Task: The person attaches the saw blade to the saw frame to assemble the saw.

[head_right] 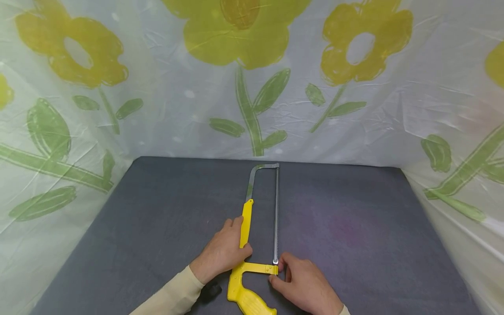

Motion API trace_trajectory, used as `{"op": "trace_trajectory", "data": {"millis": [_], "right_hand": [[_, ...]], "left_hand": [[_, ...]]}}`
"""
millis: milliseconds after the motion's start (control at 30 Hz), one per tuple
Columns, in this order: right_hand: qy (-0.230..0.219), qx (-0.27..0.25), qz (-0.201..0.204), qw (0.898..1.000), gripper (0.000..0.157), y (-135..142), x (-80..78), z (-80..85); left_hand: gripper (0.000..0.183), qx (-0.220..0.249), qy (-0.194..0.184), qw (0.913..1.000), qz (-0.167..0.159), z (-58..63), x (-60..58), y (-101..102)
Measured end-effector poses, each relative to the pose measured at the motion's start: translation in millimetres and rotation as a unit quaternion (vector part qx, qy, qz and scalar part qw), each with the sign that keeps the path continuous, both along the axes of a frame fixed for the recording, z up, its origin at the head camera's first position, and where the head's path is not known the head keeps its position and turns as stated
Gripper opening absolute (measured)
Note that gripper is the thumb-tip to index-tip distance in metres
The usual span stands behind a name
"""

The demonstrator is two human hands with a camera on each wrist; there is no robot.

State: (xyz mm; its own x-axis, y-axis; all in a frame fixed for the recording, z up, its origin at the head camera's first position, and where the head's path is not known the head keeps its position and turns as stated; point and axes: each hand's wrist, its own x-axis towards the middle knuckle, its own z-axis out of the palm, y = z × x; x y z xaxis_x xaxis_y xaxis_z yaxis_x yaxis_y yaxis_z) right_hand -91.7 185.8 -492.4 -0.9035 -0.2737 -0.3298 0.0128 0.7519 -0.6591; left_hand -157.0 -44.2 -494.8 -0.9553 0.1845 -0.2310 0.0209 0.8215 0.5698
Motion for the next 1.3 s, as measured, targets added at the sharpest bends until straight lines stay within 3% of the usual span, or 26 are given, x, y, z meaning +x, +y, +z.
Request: {"op": "trace_trajectory", "data": {"millis": [533,767,1300], "right_hand": [[0.008,-0.007,0.004,1.000,0.024,1.0,-0.2,-1.8],[0.016,0.010,-0.003,1.000,0.015,-0.1,0.0,-1.7],[0.033,0.000,0.022,0.999,0.014,3.5,0.6,-2.5]], "left_hand": [[0.081,0.006,0.004,1.0000,0.001,0.4,0.8,0.0],[0.082,0.008,0.001,1.0000,-0.001,0.4,0.2,0.0],[0.080,0.002,0.005,1.0000,0.001,0.1,0.4,0.3]]}}
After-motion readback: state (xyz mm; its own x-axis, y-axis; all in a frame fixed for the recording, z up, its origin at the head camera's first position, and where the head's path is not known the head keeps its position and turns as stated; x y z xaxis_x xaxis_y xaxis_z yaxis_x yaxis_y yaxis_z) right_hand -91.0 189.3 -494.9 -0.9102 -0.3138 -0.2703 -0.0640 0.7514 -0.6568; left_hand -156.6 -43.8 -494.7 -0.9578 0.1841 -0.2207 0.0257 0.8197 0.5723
